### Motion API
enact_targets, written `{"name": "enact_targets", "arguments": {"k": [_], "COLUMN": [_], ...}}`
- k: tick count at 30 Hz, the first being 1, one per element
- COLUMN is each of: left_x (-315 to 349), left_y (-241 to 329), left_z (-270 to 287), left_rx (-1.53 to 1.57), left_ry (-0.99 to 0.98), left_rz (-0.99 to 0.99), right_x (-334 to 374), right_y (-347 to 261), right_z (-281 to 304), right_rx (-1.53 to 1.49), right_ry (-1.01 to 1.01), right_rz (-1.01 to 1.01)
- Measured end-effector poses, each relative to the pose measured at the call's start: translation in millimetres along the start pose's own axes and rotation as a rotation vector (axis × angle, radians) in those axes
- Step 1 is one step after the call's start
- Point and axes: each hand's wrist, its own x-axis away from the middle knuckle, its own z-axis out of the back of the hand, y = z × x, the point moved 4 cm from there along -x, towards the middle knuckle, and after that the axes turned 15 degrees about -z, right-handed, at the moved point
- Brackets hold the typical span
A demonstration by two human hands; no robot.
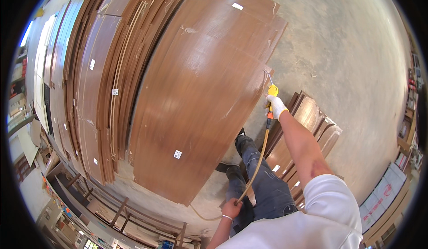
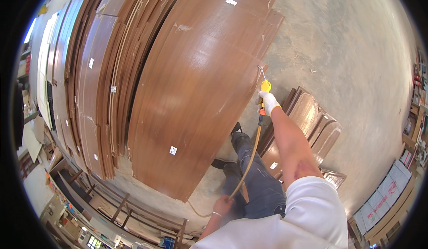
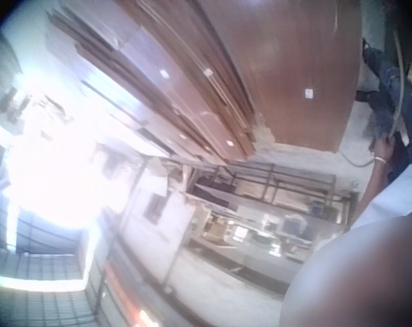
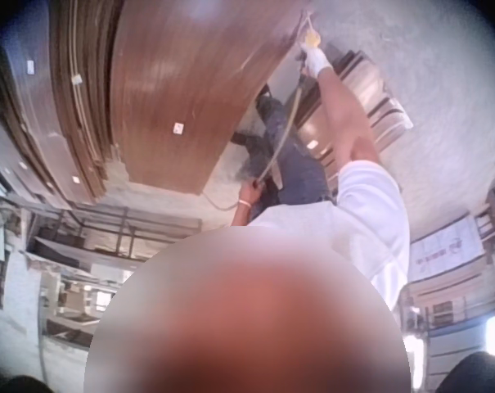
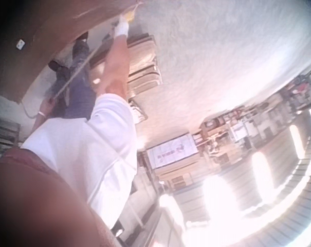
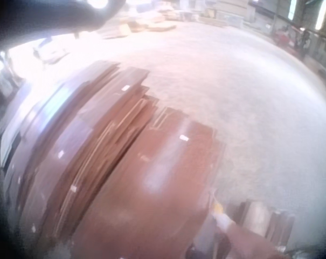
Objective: The person wipes a wooden panel with a cloth, sprays it with a handheld spray gun, wipes it again, and applies a piece of tape to the edge. The person repeats this process on multiple panels, stacking them after finishing each one.
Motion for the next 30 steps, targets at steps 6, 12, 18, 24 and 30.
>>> {"name": "enact_targets", "arguments": {"k": [6, 12, 18, 24, 30], "left_x": [-6.3, -9.7, -20.2, -45.6, -62.2], "left_y": [8.8, 23.1, 40.6, 95.0, 137.9], "left_z": [9.3, 24.5, 27.7, 53.6, 76.4], "left_rx": [-0.039, -0.086, -0.019, 0.167, 0.486], "left_ry": [-0.106, -0.155, -0.093, 0.144, 0.230], "left_rz": [0.018, 0.002, 0.009, -0.116, -0.219], "right_x": [20.5, 37.6, 15.6, -17.5, -39.2], "right_y": [-7.3, -22.4, -61.7, -149.7, -238.6], "right_z": [4.1, 3.6, -18.5, -18.0, -6.2], "right_rx": [0.113, 0.109, 0.330, 0.264, 0.329], "right_ry": [0.059, 0.191, 0.180, 0.315, 0.427], "right_rz": [-0.018, -0.040, 0.037, 0.146, 0.133]}}
